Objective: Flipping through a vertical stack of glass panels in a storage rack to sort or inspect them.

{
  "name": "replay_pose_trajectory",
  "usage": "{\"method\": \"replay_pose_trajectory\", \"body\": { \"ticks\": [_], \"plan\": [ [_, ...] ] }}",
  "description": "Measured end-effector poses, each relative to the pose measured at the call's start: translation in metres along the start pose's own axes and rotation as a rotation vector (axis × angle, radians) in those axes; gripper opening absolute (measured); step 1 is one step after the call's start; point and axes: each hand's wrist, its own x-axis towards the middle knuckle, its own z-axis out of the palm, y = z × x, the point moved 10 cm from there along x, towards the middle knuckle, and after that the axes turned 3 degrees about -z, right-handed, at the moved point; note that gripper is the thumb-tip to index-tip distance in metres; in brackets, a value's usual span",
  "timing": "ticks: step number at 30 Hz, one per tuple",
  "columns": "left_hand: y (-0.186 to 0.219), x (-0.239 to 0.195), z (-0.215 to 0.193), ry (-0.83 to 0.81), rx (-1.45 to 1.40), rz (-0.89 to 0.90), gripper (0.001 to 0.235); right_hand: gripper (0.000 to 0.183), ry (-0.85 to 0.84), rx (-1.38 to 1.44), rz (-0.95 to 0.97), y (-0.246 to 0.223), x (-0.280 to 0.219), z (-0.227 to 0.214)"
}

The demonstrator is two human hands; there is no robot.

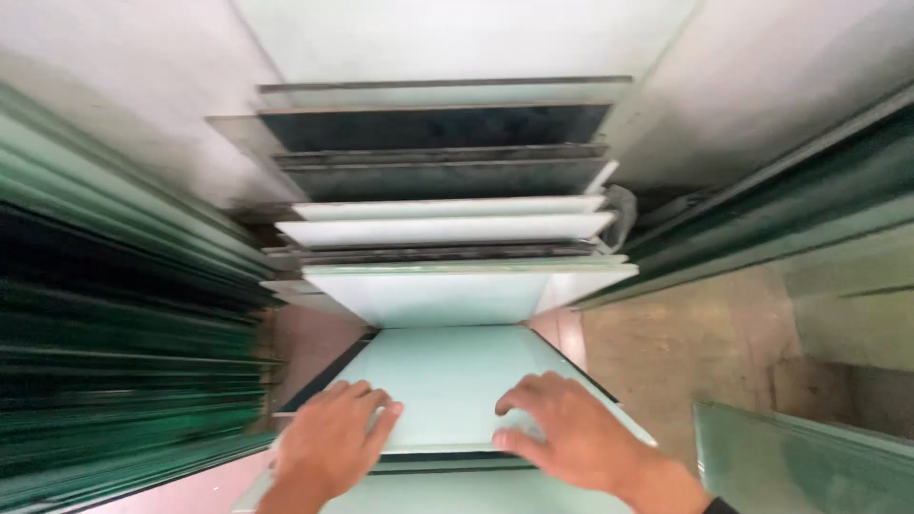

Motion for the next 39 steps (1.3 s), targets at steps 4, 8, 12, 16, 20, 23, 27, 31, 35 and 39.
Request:
{"method": "replay_pose_trajectory", "body": {
  "ticks": [4, 8, 12, 16, 20, 23, 27, 31, 35, 39],
  "plan": [
    [-0.009, -0.004, 0.002, 0.193, -0.021, 0.003, 0.044, 0.046, -0.039, -0.030, -0.107, -0.017, 0.018, 0.032],
    [0.006, -0.051, -0.052, 0.661, -0.166, 0.146, 0.025, 0.054, -0.151, -0.167, 0.163, 0.007, 0.020, 0.044],
    [-0.066, -0.118, -0.044, 1.209, -0.481, -0.464, 0.047, 0.054, -0.271, -0.131, 0.338, 0.006, 0.018, 0.036],
    [-0.128, -0.106, 0.069, 0.693, -0.774, -1.017, 0.059, 0.055, -0.293, -0.105, 0.374, 0.003, 0.019, 0.032],
    [-0.125, -0.107, 0.095, 0.686, -0.805, -1.129, 0.062, 0.055, -0.298, -0.124, 0.389, 0.007, 0.020, 0.036],
    [-0.110, -0.114, 0.092, 0.759, -0.937, -1.210, 0.059, 0.056, -0.307, -0.124, 0.407, 0.004, 0.021, 0.033],
    [-0.085, -0.125, 0.082, 0.837, -1.185, -1.268, 0.055, 0.059, -0.319, -0.114, 0.397, 0.003, 0.021, 0.033],
    [-0.083, -0.124, 0.087, 0.905, -1.273, -1.234, 0.049, 0.057, -0.315, -0.104, 0.416, -0.003, 0.020, 0.026],
    [-0.084, -0.120, 0.096, 0.945, -1.299, -1.179, 0.047, 0.058, -0.375, -0.079, 0.446, -0.011, 0.019, 0.024],
    [-0.081, -0.119, 0.094, 1.011, -1.335, -1.139, 0.042, 0.058, -0.321, -0.092, 0.411, -0.009, 0.020, 0.024]
  ]
}}
